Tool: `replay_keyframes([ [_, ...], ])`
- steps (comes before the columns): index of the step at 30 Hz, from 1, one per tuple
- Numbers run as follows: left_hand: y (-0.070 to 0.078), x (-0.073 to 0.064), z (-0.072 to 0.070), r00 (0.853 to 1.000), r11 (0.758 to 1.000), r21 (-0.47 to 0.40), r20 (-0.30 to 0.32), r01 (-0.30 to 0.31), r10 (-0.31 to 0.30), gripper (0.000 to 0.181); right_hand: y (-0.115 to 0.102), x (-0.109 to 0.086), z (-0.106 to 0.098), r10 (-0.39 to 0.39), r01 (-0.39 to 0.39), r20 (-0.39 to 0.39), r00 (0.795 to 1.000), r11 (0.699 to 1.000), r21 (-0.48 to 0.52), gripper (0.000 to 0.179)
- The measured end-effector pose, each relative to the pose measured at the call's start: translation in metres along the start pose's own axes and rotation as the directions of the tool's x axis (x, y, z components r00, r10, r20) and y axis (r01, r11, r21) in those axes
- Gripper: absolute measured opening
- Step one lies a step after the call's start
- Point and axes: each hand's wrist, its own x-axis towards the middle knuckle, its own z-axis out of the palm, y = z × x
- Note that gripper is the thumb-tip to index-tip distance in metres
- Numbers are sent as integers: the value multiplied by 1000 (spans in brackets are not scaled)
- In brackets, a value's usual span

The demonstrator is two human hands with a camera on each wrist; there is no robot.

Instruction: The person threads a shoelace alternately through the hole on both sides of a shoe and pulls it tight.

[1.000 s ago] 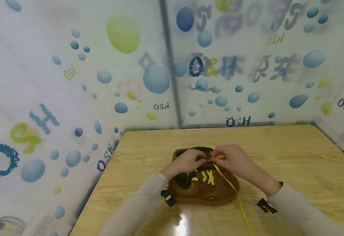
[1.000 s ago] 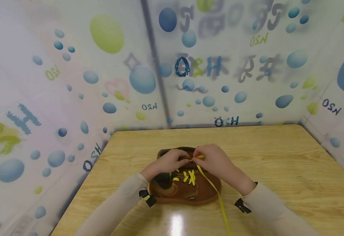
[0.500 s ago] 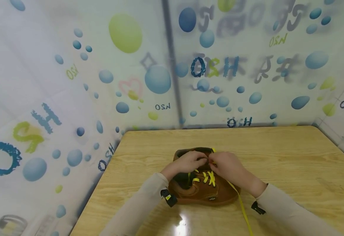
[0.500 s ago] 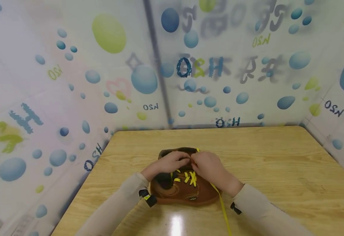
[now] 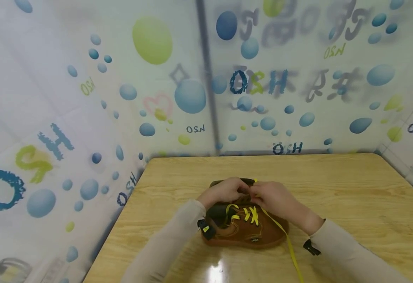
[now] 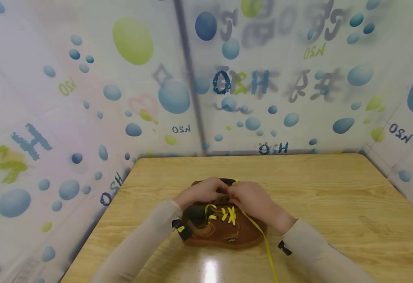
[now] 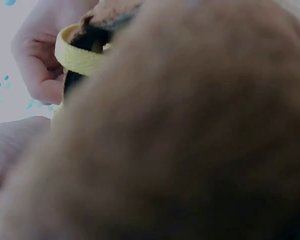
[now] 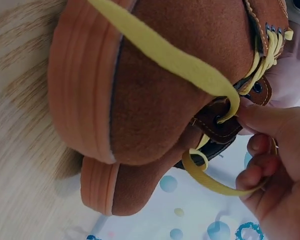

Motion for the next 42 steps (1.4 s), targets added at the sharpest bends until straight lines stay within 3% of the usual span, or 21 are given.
replay_keyframes([
  [3, 3, -6, 2, 992, 997, 66, -120, 50, -42, 18, 4, -1, 0, 5, -5, -19, 1000, 1000, 7, 20],
  [5, 5, -13, 0, 972, 993, 23, -209, 113, -106, 16, 7, -1, -2, 49, -49, -61, 997, 999, -2, 25],
  [7, 5, -19, -3, 938, 983, -97, -298, 153, -175, 17, 10, 0, -5, 131, -134, -133, 982, 991, -10, 24],
  [9, 4, -25, -7, 898, 948, -291, -370, 130, -237, 18, 13, 1, -8, 250, -250, -195, 949, 968, 23, 17],
  [11, 2, -29, -11, 873, 862, -507, -413, 18, -261, 20, 16, 1, -10, 366, -356, -206, 907, 930, 87, 13],
  [13, 1, -31, -14, 869, 710, -695, -416, -112, -269, 23, 17, 0, -11, 443, -420, -147, 885, 893, 161, 13],
  [15, 0, -33, -16, 875, 543, -815, -401, -204, -273, 26, 18, -1, -9, 464, -446, -28, 885, 864, 233, 12],
  [16, 0, -34, -16, 879, 484, -845, -392, -227, -271, 27, 18, -2, -8, 454, -446, 35, 890, 855, 265, 10],
  [17, 1, -35, -16, 882, 450, -861, -385, -238, -270, 27, 18, -3, -6, 438, -446, 95, 894, 844, 299, 11],
  [18, 1, -36, -16, 884, 447, -862, -385, -241, -265, 27, 18, -4, -5, 421, -447, 151, 894, 827, 340, 13],
  [19, 1, -36, -16, 885, 478, -846, -390, -235, -254, 26, 18, -5, -3, 406, -451, 196, 892, 805, 386, 15],
  [20, 1, -37, -16, 886, 537, -814, -398, -221, -238, 26, 19, -6, -2, 391, -455, 234, 890, 779, 431, 18],
  [22, 2, -38, -15, 890, 711, -688, -405, -146, -208, 25, 20, -7, 0, 365, -462, 284, 887, 723, 514, 25],
  [24, 3, -38, -14, 906, 883, -469, -384, -27, -177, 24, 21, -9, 1, 345, -467, 315, 884, 669, 578, 29],
  [26, 5, -37, -12, 934, 973, -216, -324, 82, -151, 23, 22, -10, 2, 335, -465, 323, 885, 653, 598, 30],
  [27, 6, -36, -11, 948, 988, -99, -286, 117, -141, 22, 23, -10, 3, 335, -464, 321, 886, 659, 591, 28],
  [29, 8, -34, -10, 970, 988, 68, -209, 140, -123, 19, 22, -10, 5, 345, -460, 305, 888, 688, 562, 23],
  [33, 12, -32, -8, 979, 970, 186, -160, 158, -129, 19, 19, -10, 9, 385, -471, 271, 882, 720, 509, 14],
  [36, 13, -32, -7, 958, 962, 183, -240, 203, -157, 20, 15, -9, 12, 417, -495, 268, 869, 702, 512, 11],
  [38, 13, -33, -6, 932, 961, 168, -326, 220, -156, 23, 14, -9, 14, 439, -512, 268, 858, 679, 526, 9],
  [42, 10, -31, -2, 886, 988, 8, -444, 154, -134, 25, 17, -7, 14, 439, -512, 274, 856, 638, 576, 7],
])
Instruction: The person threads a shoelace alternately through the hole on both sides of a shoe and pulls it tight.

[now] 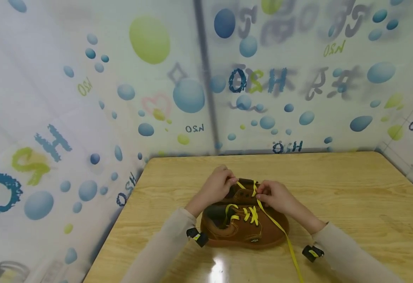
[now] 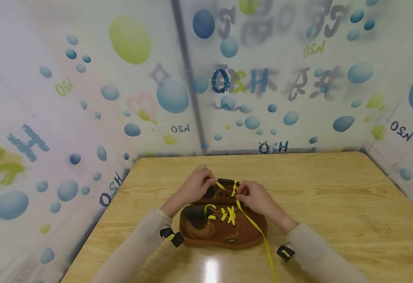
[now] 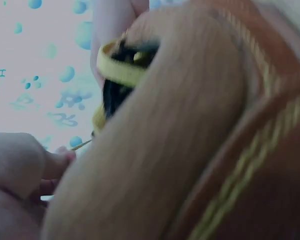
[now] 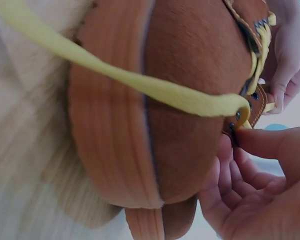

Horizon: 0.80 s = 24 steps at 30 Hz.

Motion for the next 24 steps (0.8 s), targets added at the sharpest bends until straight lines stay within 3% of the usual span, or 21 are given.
replay_keyframes([
  [2, -2, 2, 5, 1000, 986, -166, 3, 23, -23, 25, 1, 3, -3, 22, -23, 19, 1000, 999, 38, 8],
  [3, -3, 2, 7, 999, 965, -258, 18, 38, -35, 25, 2, 5, -4, 40, -42, 31, 999, 998, 56, 8],
  [6, -5, 4, 12, 993, 860, -497, 86, 112, -79, 27, 2, 10, -7, 122, -129, 71, 990, 986, 106, 10],
  [8, -6, 5, 11, 994, 809, -579, 84, 103, -66, 29, 2, 13, -9, 168, -180, 94, 981, 975, 128, 10],
  [10, -5, 4, 9, 996, 779, -621, 67, 84, -54, 30, 0, 17, -10, 187, -202, 120, 975, 971, 131, 11],
  [13, -3, 4, 3, 998, 776, -628, 55, 53, -24, 30, -1, 20, -12, 200, -218, 141, 970, 969, 120, 12],
  [19, -3, 6, 6, 988, 752, -652, 152, 99, 1, 30, 2, 21, -15, 224, -236, 149, 963, 969, 67, 14],
  [24, 1, 6, 7, 992, 747, -657, 119, 100, -29, 26, 5, 23, -14, 225, -238, 170, 959, 969, 60, 16],
])
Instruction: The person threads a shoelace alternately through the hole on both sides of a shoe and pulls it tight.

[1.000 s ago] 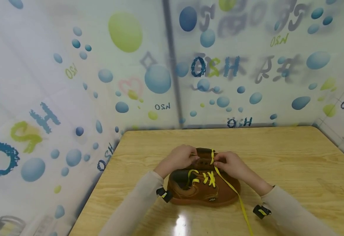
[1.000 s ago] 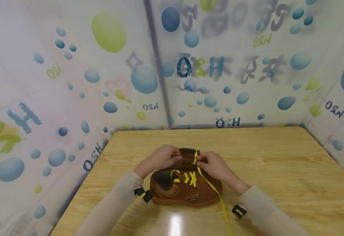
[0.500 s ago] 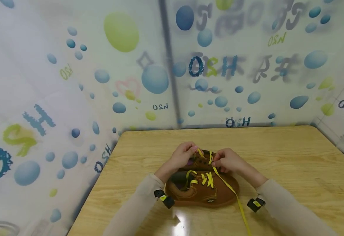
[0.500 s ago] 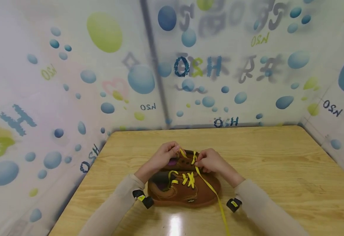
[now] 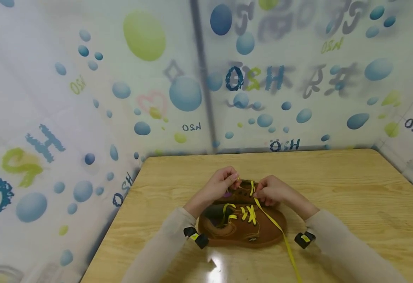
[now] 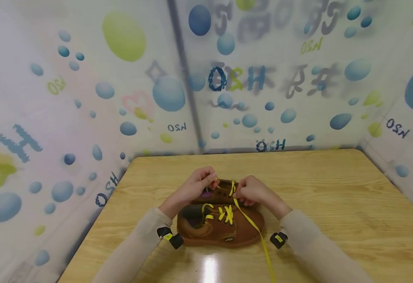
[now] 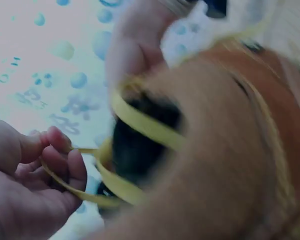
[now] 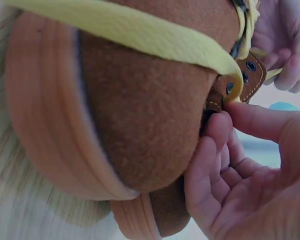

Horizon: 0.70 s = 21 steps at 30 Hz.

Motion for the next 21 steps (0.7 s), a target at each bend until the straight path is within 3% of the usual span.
replay_keyframes([
  [4, 1, -1, -2, 999, 1000, 20, -34, -9, 9, 25, -2, 0, 3, -6, 6, 9, 1000, 1000, -2, 16],
  [9, -2, 0, -5, 998, 998, 62, -65, 19, -15, 25, -7, -15, 8, -41, 37, -51, 998, 996, -79, 14],
  [14, -9, 2, -3, 998, 999, 32, -52, 36, -34, 28, -11, -32, 17, -102, 82, -103, 989, 980, -182, 32],
  [16, -12, 3, -3, 998, 998, 53, -58, 26, -23, 29, -14, -37, 15, -138, 128, -79, 987, 984, -124, 33],
  [18, -15, 3, -3, 998, 995, 103, -68, 16, -9, 30, -18, -42, 9, -176, 176, -28, 984, 984, -2, 28],
  [21, -18, 4, -4, 993, 960, 279, -107, -10, 41, 26, -27, -54, -10, -261, 242, 53, 964, 943, 227, 17],
])
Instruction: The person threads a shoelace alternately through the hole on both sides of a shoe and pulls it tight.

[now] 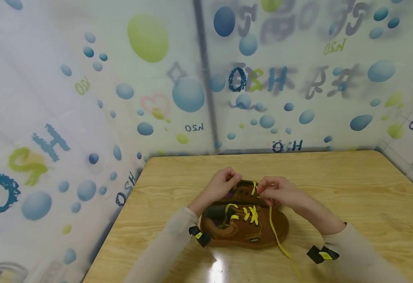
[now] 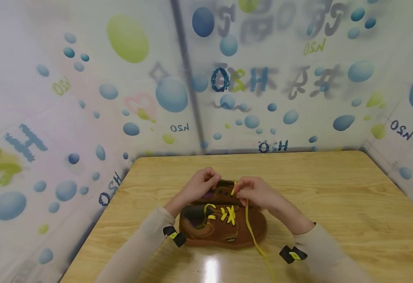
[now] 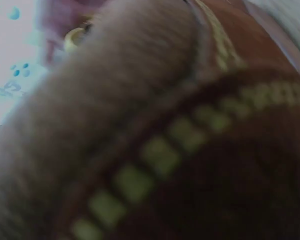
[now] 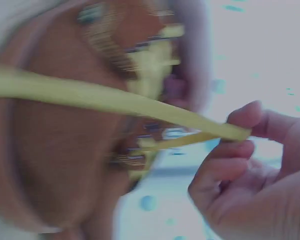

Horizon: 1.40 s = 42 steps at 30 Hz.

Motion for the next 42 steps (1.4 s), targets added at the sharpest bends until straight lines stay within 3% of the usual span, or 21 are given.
replay_keyframes([
  [3, -2, -1, -1, 999, 982, 186, -42, -11, 19, 20, -20, -12, -15, -131, 119, 50, 990, 974, 192, 17],
  [5, -2, -1, -1, 999, 955, 297, -28, -11, 20, 23, -33, -19, -22, -250, 222, 49, 967, 923, 315, 25],
  [7, -3, -1, 0, 1000, 923, 383, 18, -28, 23, 29, -44, -23, -26, -373, 321, 42, 927, 845, 427, 35],
  [9, -3, 0, 2, 997, 889, 454, 64, -59, 34, 32, -51, -26, -28, -495, 425, 20, 868, 765, 484, 44],
  [11, -3, 0, 3, 996, 862, 501, 85, -78, 41, 30, -57, -28, -29, -557, 500, -23, 830, 725, 473, 46],
  [12, -3, 1, 4, 995, 856, 511, 87, -79, 40, 28, -59, -29, -28, -566, 534, -61, 822, 730, 426, 45],
  [14, -2, 1, 4, 996, 848, 524, 84, -77, 38, 24, -64, -30, -26, -535, 559, -163, 829, 791, 247, 35],
  [16, -2, 1, 4, 996, 835, 544, 80, -81, 44, 21, -69, -30, -23, -458, 490, -275, 845, 870, 58, 22],
  [18, -2, 2, 4, 995, 816, 571, 79, -93, 58, 20, -72, -28, -19, -413, 400, -381, 827, 909, -116, 19],
  [21, -1, 4, 5, 994, 775, 622, 80, -108, 75, 17, -76, -20, -15, -432, 322, -457, 778, 898, -300, 22],
  [23, 1, 6, 4, 994, 749, 654, 86, -109, 69, 16, -75, -12, -15, -452, 298, -458, 765, 880, -371, 23],
  [24, 2, 7, 4, 994, 735, 669, 90, -107, 63, 16, -73, -7, -16, -450, 301, -440, 777, 880, -368, 24],
  [25, 3, 8, 4, 994, 720, 686, 95, -110, 61, 16, -70, -2, -18, -433, 298, -413, 801, 887, -352, 24],
  [29, 8, 11, 3, 989, 648, 747, 132, -148, 74, 17, -49, 25, -26, -292, 227, -283, 914, 943, -242, 27],
  [31, 10, 12, 3, 984, 609, 773, 148, -178, 100, 17, -34, 39, -28, -232, 174, -226, 946, 953, -249, 27],
  [33, 13, 13, 3, 978, 580, 787, 165, -209, 130, 16, -20, 51, -30, -204, 134, -180, 962, 931, -338, 25],
  [34, 13, 14, 4, 974, 574, 787, 178, -226, 139, 15, -13, 56, -31, -197, 119, -158, 968, 908, -402, 24],
  [36, 14, 16, 4, 968, 593, 765, 211, -252, 139, 17, 0, 63, -30, -189, 98, -118, 975, 840, -533, 20],
  [40, 11, 17, 3, 958, 668, 693, 260, -273, 121, 22, 15, 70, -25, -233, 140, -18, 972, 644, -752, 12],
  [42, 9, 16, 2, 957, 688, 671, 261, -277, 130, 20, 17, 72, -21, -282, 200, 39, 959, 570, -797, 11],
])
